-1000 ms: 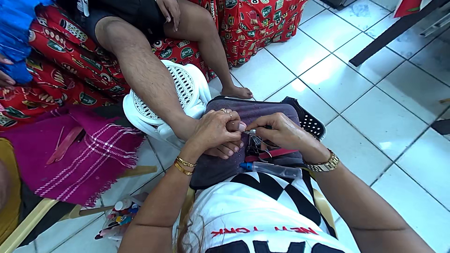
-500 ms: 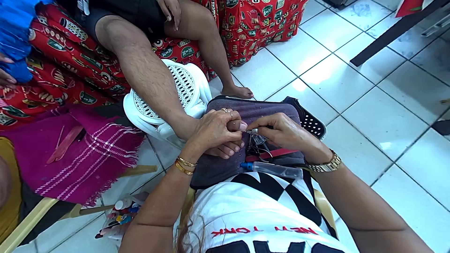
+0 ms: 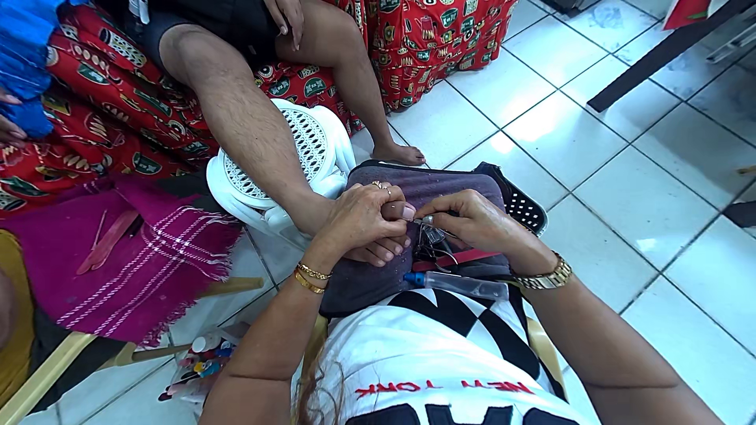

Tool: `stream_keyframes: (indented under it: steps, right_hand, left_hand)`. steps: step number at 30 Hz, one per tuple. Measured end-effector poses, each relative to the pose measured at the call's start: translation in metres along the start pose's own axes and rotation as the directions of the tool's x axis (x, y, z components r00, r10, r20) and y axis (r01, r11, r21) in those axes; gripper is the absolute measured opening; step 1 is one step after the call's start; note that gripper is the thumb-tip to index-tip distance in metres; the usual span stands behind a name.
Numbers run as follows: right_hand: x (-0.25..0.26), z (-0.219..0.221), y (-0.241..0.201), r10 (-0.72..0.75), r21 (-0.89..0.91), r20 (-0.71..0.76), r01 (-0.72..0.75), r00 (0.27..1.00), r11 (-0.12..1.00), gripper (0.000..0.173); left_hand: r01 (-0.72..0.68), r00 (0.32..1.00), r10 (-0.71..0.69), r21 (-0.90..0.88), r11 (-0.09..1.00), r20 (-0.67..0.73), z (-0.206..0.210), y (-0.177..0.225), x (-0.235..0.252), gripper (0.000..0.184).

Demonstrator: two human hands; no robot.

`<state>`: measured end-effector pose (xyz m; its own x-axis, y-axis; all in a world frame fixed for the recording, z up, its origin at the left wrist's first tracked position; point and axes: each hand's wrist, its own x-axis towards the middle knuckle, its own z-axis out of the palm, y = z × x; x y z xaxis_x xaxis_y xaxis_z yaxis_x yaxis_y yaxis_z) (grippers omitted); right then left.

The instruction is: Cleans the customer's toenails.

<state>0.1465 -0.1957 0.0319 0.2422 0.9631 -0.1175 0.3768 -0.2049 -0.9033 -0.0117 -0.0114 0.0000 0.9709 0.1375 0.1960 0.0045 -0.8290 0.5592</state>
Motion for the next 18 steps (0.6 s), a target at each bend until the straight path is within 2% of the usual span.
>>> stream_keyframes:
  steps: [8,12,18]
  right_hand:
    - [0.003,0.0051,-0.0014,0.043,0.034,-0.022,-0.042,0.999,0.999,0.018]
    - [0.002,-0.0012,0.0018,0.011,0.043,0.036,-0.012,0.999,0.999,0.022]
    - [0.0009,-0.0024,0.0018,-0.017,0.01,0.034,0.017,0.999,1.0,0.023]
  left_hand:
    - [0.005,1.0,-0.005,0.01,1.0,0.004,-0.0002,0.0003,0.0,0.028]
    - [0.013,1.0,-0.013,0.016,1.0,0.008,-0.0001,-0.0001,0.0006,0.029]
    - [0.012,1.0,-0.012,-0.005,1.0,0.007,-0.0007,0.0,0.0,0.028]
